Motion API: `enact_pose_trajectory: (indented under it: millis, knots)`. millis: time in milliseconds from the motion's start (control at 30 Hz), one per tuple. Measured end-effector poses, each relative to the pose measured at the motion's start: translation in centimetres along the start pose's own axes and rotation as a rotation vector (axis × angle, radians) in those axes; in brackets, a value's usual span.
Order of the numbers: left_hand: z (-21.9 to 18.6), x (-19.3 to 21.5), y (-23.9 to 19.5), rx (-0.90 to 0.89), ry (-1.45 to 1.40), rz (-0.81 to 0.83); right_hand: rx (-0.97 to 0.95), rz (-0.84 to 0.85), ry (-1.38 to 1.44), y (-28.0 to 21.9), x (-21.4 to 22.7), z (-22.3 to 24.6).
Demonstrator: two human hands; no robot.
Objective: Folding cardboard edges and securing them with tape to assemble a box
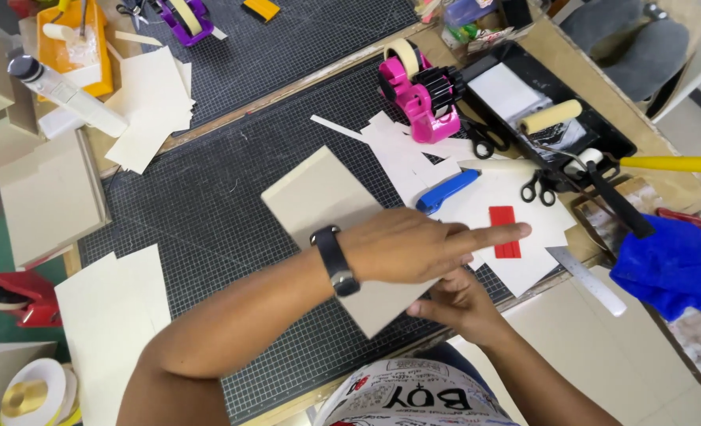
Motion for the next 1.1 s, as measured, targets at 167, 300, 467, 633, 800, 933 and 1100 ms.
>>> enact_pose_trajectory:
  millis: [167, 300, 467, 633, 800, 933, 1100]
  knots:
    - [2.5, 1.6, -0.5, -0.058, 0.044, -0.192, 0.067, -0.104, -0.074, 0.1, 0.1, -1.0]
    - [3.6, 4.1, -5.7, -0.084, 0.129, -0.619, 0.081, -0.085, -0.093, 1.8, -0.9, -1.9]
    - [6.2, 1.2, -15.4, 0.157, -0.062, -1.046, 0.092, -0.077, -0.127, 2.8, -1.3, -1.7]
    - [6.1, -3.2, -15.6, 0.233, -0.036, -1.133, 0.054, 0.01, -0.18, 4.0, -2.4, -1.2]
    - [5.3, -2.8, -15.2, 0.248, -0.017, -1.214, 0.064, 0.035, -0.135, 4.5, -2.7, -1.0]
    - [5.5, -3.1, -15.1, 0.266, -0.035, -1.214, 0.044, 0.069, -0.159, 4.7, -3.1, -0.6]
    - [5.7, -3.3, -14.9, 0.278, -0.034, -1.215, 0.047, 0.105, -0.172, 4.8, -2.9, -0.7]
Point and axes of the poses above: each hand's wrist, its own y-axis towards the middle knuckle, its own x-axis out of the back of the hand, z = x × y, the point moved 10 cm from there along y, towards the middle knuckle, and after that the axes turned 14 degrees about x, right-handed, at the moved point
